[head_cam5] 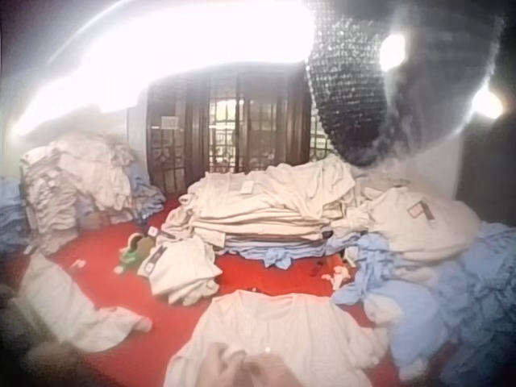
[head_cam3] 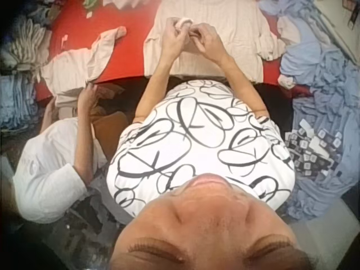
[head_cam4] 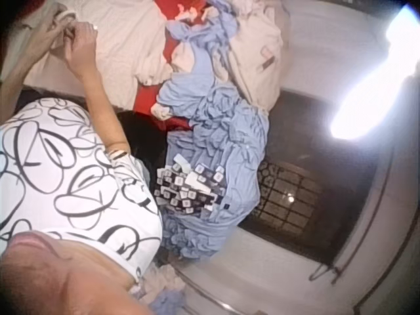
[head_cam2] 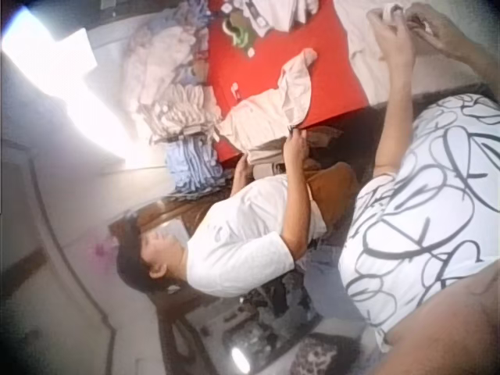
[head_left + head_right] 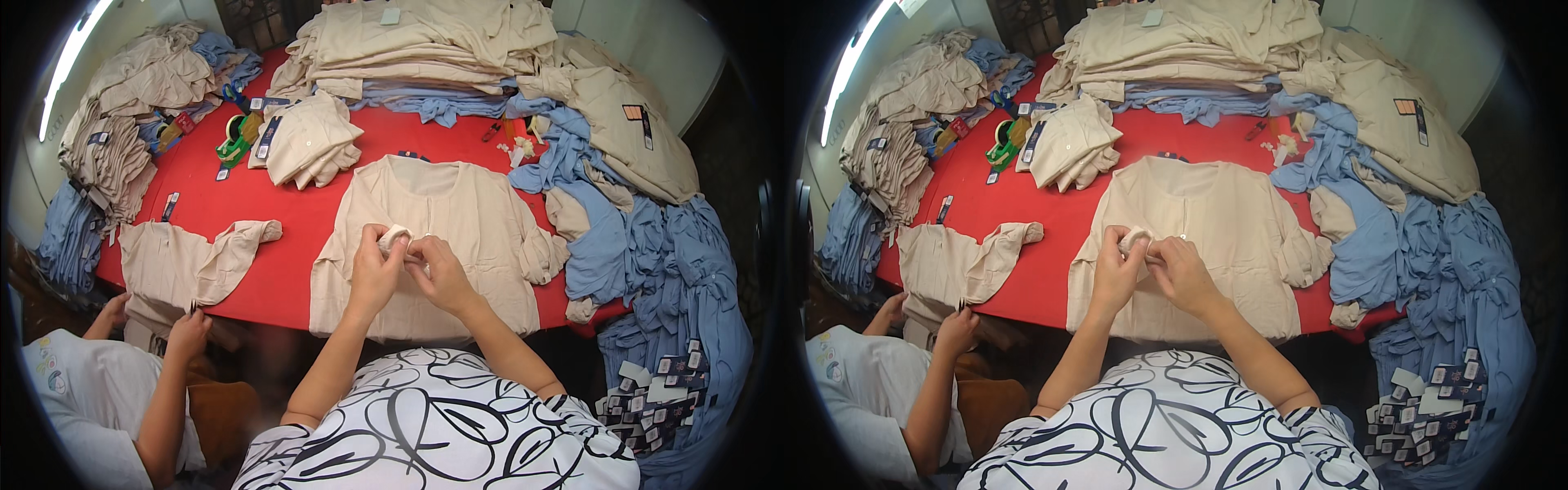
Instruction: The person folds a light-colored garment on a large table, smoothing the fabric, folding in the sleeves and sides, and attaching a retail tag.
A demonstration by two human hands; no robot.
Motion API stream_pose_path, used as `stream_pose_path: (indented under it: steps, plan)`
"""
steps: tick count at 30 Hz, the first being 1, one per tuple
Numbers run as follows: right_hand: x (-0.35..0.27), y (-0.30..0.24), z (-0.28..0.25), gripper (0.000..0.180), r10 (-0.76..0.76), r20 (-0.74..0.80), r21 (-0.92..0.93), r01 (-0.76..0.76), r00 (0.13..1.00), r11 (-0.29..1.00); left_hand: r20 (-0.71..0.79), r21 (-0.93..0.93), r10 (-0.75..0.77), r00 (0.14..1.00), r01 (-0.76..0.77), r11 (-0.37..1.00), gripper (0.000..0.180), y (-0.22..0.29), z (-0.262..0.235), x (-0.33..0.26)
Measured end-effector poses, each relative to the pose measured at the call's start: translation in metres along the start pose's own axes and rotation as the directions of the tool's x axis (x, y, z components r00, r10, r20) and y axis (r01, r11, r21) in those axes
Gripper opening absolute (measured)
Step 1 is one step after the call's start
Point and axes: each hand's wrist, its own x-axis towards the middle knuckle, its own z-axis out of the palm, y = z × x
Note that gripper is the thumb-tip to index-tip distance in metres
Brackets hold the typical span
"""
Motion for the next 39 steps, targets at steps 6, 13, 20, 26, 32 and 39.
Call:
stream_pose_path:
  steps: [6, 13, 20, 26, 32, 39]
  plan:
    - [0.012, 0.037, -0.018, 0.025, -0.006, -0.387, -0.264, -0.105, 0.922, 0.959, 0.104, 0.476, 0.298, 0.949, -0.311, 0.823, 0.035, -0.016, -0.019, -0.014]
    - [0.002, 0.032, -0.011, 0.033, 0.583, -0.159, 0.465, -0.461, 0.797, 0.756, 0.081, 0.428, 0.388, 0.918, -0.383, 0.818, 0.044, -0.015, -0.017, -0.030]
    - [0.000, 0.041, -0.034, 0.026, 0.625, 0.177, 0.447, -0.628, 0.760, 0.637, 0.192, -0.425, 0.144, 0.971, -0.050, 0.904, 0.049, -0.045, -0.017, -0.023]
    - [0.004, 0.042, -0.042, 0.028, 0.695, 0.200, 0.599, -0.648, 0.691, 0.471, 0.269, 0.085, 0.232, 0.935, -0.262, 0.961, 0.061, -0.041, -0.026, -0.011]
    - [0.016, 0.025, -0.034, 0.024, 0.663, 0.287, 0.755, -0.589, 0.691, 0.287, 0.177, 0.040, 0.256, 0.950, -0.267, 0.963, 0.038, -0.052, -0.001, -0.001]
    - [0.005, 0.070, -0.036, 0.019, 0.654, 0.164, 0.439, -0.648, 0.739, 0.622, 0.309, -0.193, -0.178, 0.934, 0.245, 0.950, 0.022, -0.073, -0.027, 0.013]
